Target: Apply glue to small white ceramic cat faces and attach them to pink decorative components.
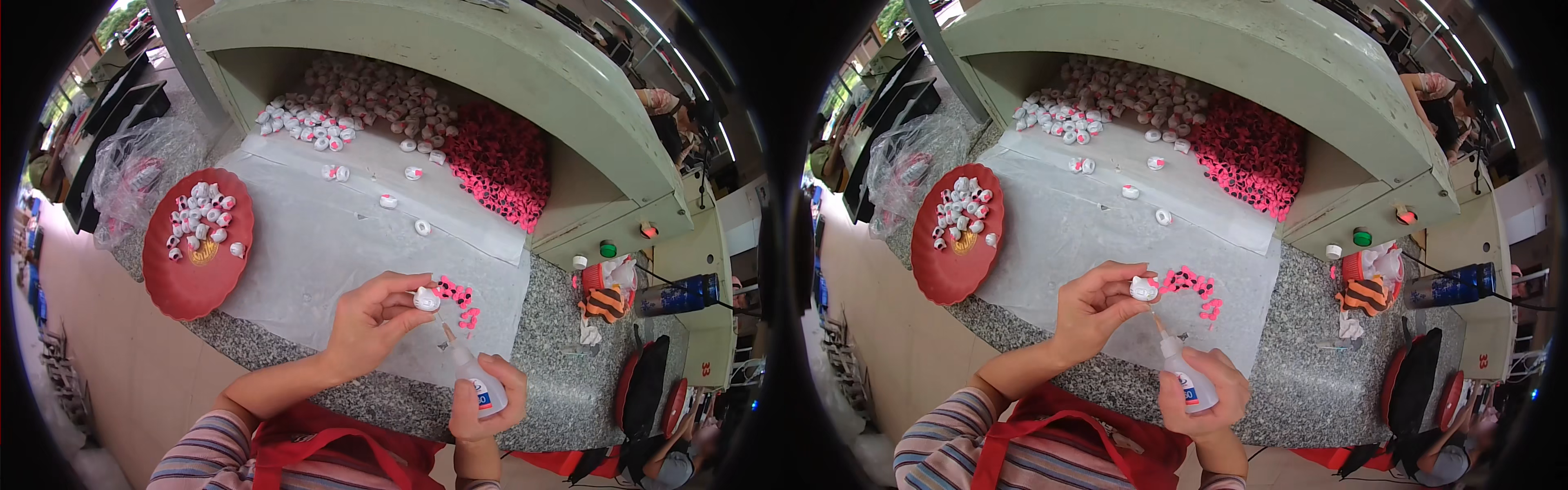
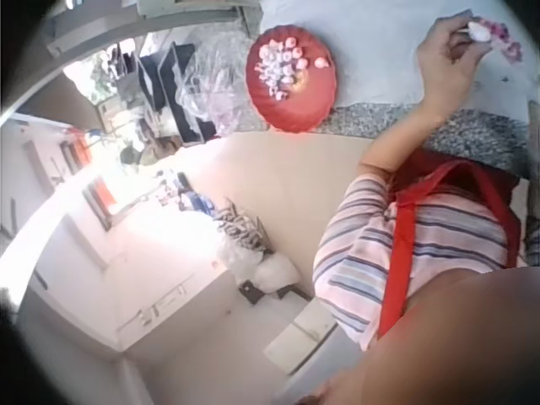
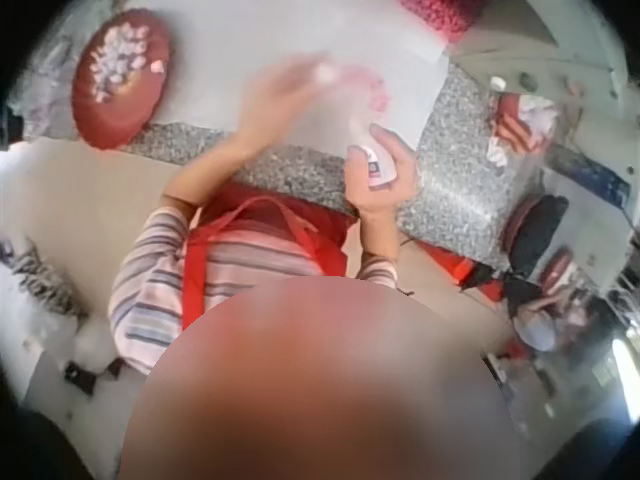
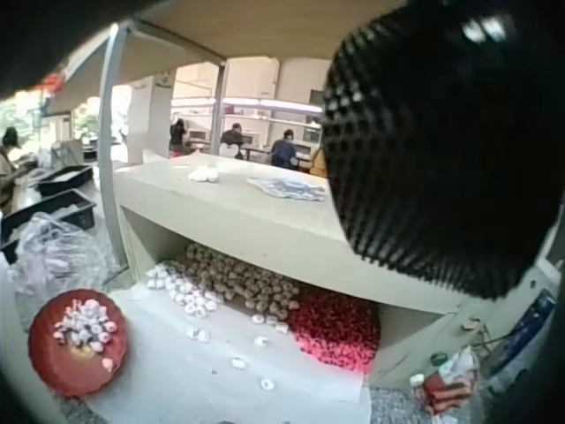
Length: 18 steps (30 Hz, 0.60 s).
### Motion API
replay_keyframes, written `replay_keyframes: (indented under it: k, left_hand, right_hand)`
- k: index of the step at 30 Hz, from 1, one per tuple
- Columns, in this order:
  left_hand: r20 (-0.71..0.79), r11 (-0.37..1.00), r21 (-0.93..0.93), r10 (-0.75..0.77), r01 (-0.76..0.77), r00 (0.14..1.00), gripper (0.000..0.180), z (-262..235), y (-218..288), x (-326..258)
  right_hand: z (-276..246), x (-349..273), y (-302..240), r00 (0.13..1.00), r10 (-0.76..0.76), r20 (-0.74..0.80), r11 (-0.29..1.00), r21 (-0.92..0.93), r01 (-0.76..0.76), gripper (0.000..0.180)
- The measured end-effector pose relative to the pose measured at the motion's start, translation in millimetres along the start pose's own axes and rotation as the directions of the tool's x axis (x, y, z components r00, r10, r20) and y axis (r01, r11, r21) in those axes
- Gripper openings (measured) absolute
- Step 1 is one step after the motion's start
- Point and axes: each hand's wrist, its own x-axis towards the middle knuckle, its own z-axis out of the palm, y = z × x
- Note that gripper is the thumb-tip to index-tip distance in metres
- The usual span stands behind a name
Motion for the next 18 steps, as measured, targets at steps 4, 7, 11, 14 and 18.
replay_keyframes:
  k: [4,7,11,14,18]
  left_hand:
    - [0.017,0.999,0.000,0.052,-0.052,0.999,0.032,1.4,-1.0,0.3]
    - [0.036,0.997,-0.012,0.083,-0.082,0.996,0.032,2.2,-4.5,-0.4]
    - [0.027,0.995,-0.048,0.084,-0.083,0.996,0.031,2.1,-5.2,-2.0]
    - [0.027,0.995,-0.043,0.086,-0.085,0.996,0.031,2.9,-4.4,-2.0]
    - [0.040,0.994,-0.054,0.099,-0.097,0.994,0.031,2.1,-5.5,-2.3]
  right_hand:
    - [0.5,-2.6,-1.3,0.999,-0.014,0.044,0.999,-0.042,0.016,0.035]
    - [1.0,-2.8,-2.4,0.999,0.001,0.054,0.999,-0.037,0.001,0.036]
    - [2.8,-2.8,-2.6,0.997,-0.047,0.062,0.997,-0.062,0.051,0.037]
    - [1.3,-3.0,-2.5,0.998,-0.031,0.063,0.998,-0.055,0.035,0.037]
    - [2.6,-2.2,-2.1,0.997,-0.042,0.060,0.997,-0.055,0.046,0.037]
